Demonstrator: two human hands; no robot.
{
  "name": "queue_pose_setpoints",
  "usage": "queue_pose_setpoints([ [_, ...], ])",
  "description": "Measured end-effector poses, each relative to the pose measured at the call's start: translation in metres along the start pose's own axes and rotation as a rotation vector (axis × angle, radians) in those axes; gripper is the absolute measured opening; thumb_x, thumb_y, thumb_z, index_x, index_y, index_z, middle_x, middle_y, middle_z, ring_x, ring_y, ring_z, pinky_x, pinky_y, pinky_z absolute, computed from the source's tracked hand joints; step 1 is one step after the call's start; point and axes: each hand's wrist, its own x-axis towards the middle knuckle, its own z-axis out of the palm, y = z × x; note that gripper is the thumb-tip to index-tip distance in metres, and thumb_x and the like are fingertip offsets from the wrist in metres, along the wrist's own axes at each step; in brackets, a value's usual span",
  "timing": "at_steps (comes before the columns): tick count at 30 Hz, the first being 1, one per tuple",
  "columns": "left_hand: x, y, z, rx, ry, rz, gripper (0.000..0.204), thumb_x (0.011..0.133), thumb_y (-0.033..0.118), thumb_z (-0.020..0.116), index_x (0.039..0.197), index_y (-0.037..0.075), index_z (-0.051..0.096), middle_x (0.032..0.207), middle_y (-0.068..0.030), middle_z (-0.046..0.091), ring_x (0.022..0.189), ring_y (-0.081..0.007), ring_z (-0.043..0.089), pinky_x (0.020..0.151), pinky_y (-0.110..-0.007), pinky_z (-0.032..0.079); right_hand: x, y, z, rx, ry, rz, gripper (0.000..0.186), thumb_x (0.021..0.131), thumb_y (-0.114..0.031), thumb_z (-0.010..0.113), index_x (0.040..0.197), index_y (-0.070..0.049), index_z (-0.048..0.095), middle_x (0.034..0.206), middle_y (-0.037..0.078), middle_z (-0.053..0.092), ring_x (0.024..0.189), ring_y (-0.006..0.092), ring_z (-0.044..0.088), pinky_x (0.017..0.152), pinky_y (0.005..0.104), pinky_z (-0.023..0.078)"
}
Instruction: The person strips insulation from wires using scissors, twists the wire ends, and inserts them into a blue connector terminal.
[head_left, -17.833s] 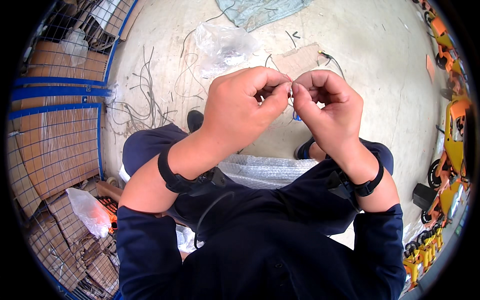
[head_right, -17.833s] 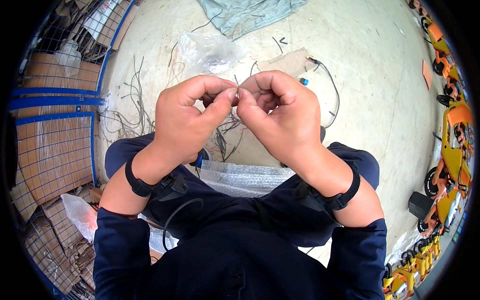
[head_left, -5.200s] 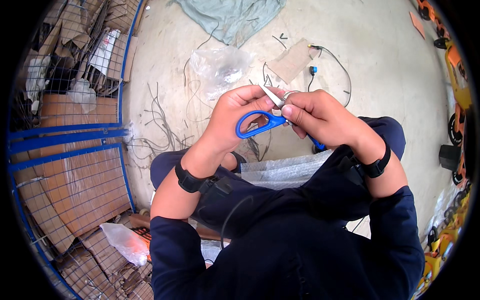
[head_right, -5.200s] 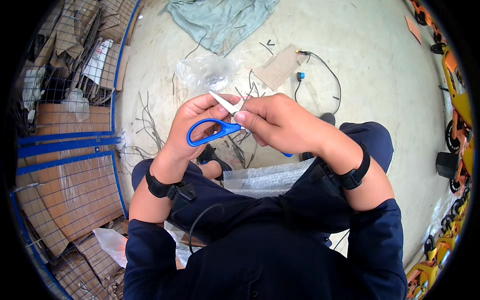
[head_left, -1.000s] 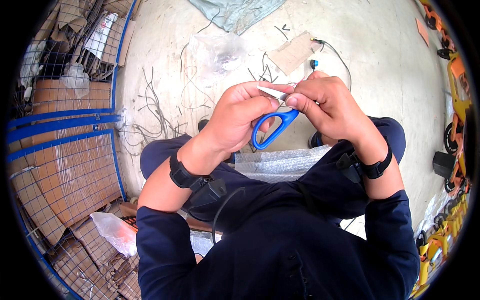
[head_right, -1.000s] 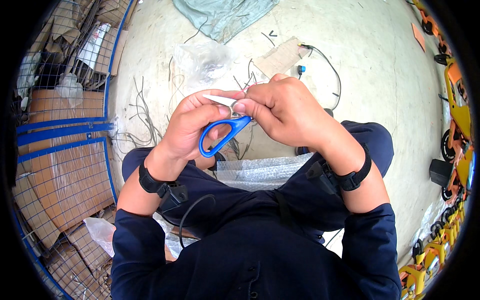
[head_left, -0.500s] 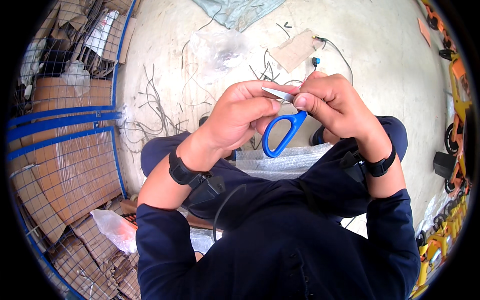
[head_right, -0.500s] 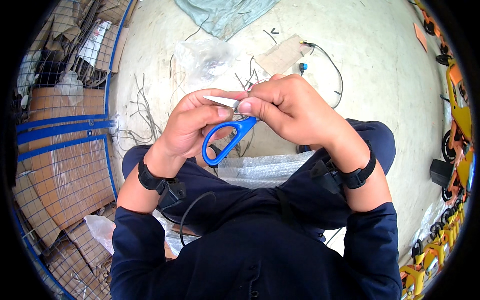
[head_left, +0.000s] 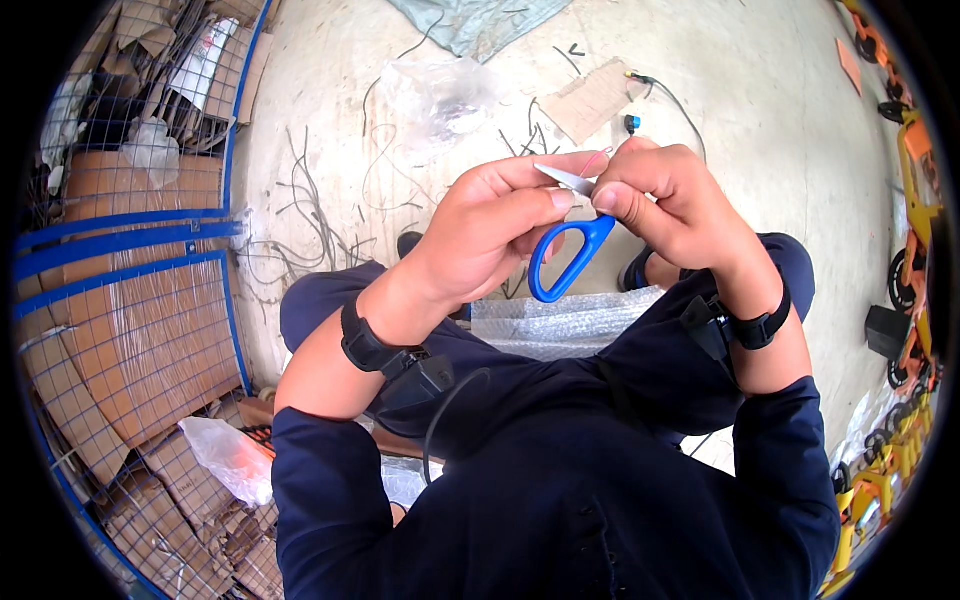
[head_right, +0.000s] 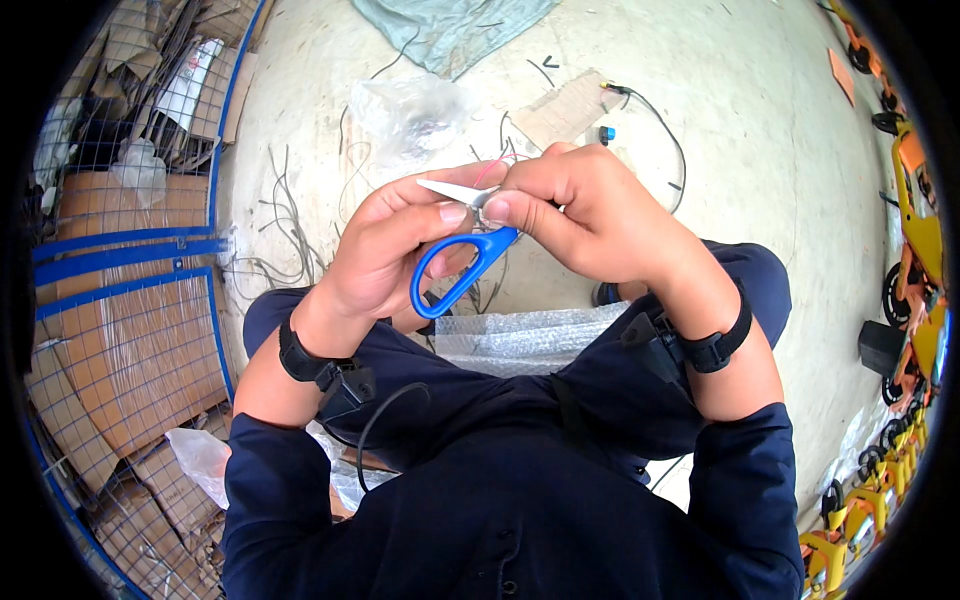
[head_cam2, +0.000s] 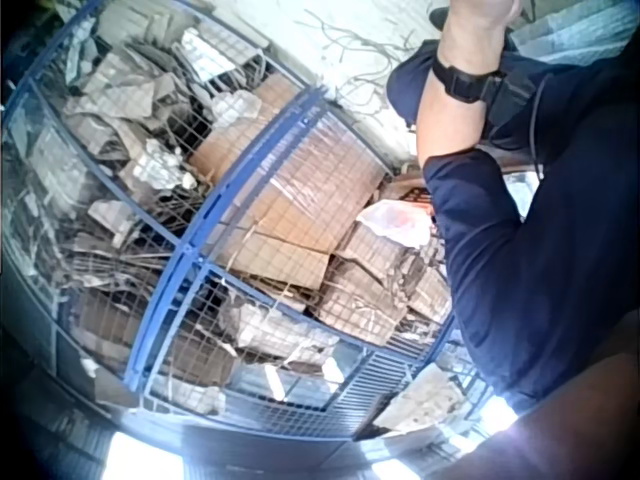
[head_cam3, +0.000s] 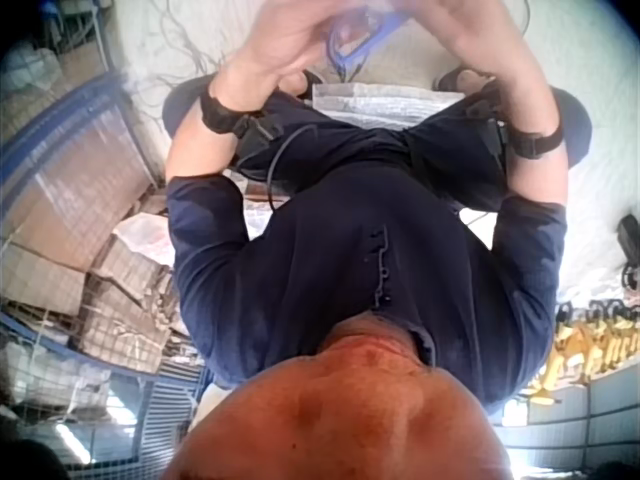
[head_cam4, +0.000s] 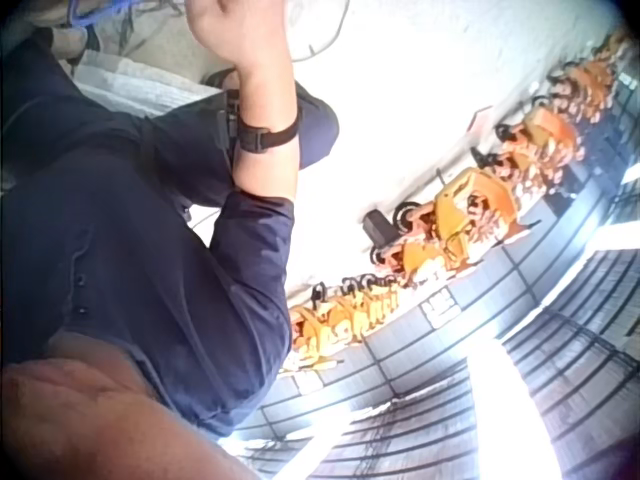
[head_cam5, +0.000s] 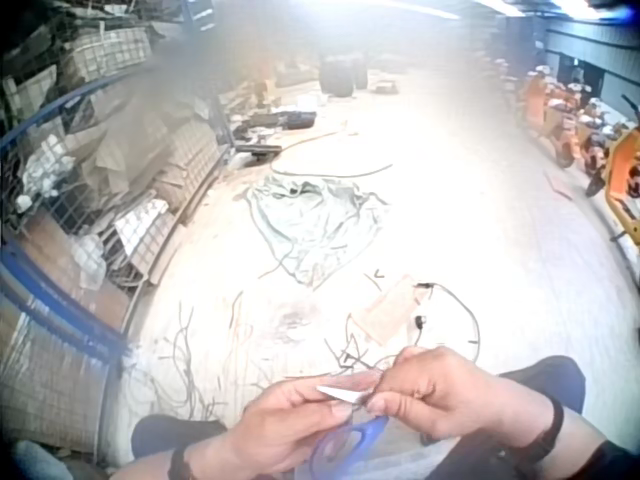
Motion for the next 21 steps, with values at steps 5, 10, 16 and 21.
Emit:
queue_pose_setpoints([
  [5, -0.001, 0.003, 0.004, 0.043, -0.001, 0.010, 0.040, 0.091, 0.005, 0.047, 0.129, -0.007, 0.048, 0.069, -0.0032, 0.057, 0.056, -0.0048, 0.049, 0.051, -0.018, 0.042, -0.001, 0.002, 0.004, -0.031, 0.013, -0.008, 0.022, 0.091, -0.018, 0.058, 0.076, -0.003, 0.062, 0.059, 0.005, 0.053, 0.057, 0.0198, 0.047, 0.067, 0.0299, 0.041],
  [10, -0.001, 0.004, -0.006, 0.087, -0.058, 0.024, 0.033, 0.090, 0.005, 0.051, 0.122, -0.003, 0.056, 0.088, -0.0058, 0.063, 0.060, -0.0056, 0.054, 0.052, -0.018, 0.042, 0.000, 0.000, 0.005, -0.080, 0.040, 0.012, 0.022, 0.091, -0.019, 0.059, 0.076, -0.003, 0.062, 0.059, 0.005, 0.054, 0.057, 0.0200, 0.048, 0.064, 0.0306, 0.041],
  [16, 0.000, 0.007, 0.002, 0.218, 0.057, 0.022, 0.035, 0.090, 0.007, 0.049, 0.122, -0.007, 0.055, 0.062, 0.0004, 0.055, 0.052, -0.0017, 0.049, 0.045, -0.015, 0.038, -0.001, -0.001, 0.005, -0.126, 0.057, 0.051, 0.019, 0.090, -0.017, 0.060, 0.077, -0.003, 0.063, 0.062, 0.006, 0.057, 0.060, 0.0202, 0.049, 0.063, 0.0312, 0.041],
  [21, 0.001, 0.009, 0.007, 0.293, 0.165, -0.013, 0.030, 0.090, 0.005, 0.050, 0.116, -0.005, 0.059, 0.064, 0.0005, 0.056, 0.052, -0.0019, 0.047, 0.049, -0.016, 0.038, 0.000, -0.003, 0.003, -0.204, 0.030, 0.053, 0.016, 0.089, -0.014, 0.060, 0.078, -0.003, 0.064, 0.065, 0.008, 0.059, 0.060, 0.0210, 0.049, 0.063, 0.0316, 0.042],
])
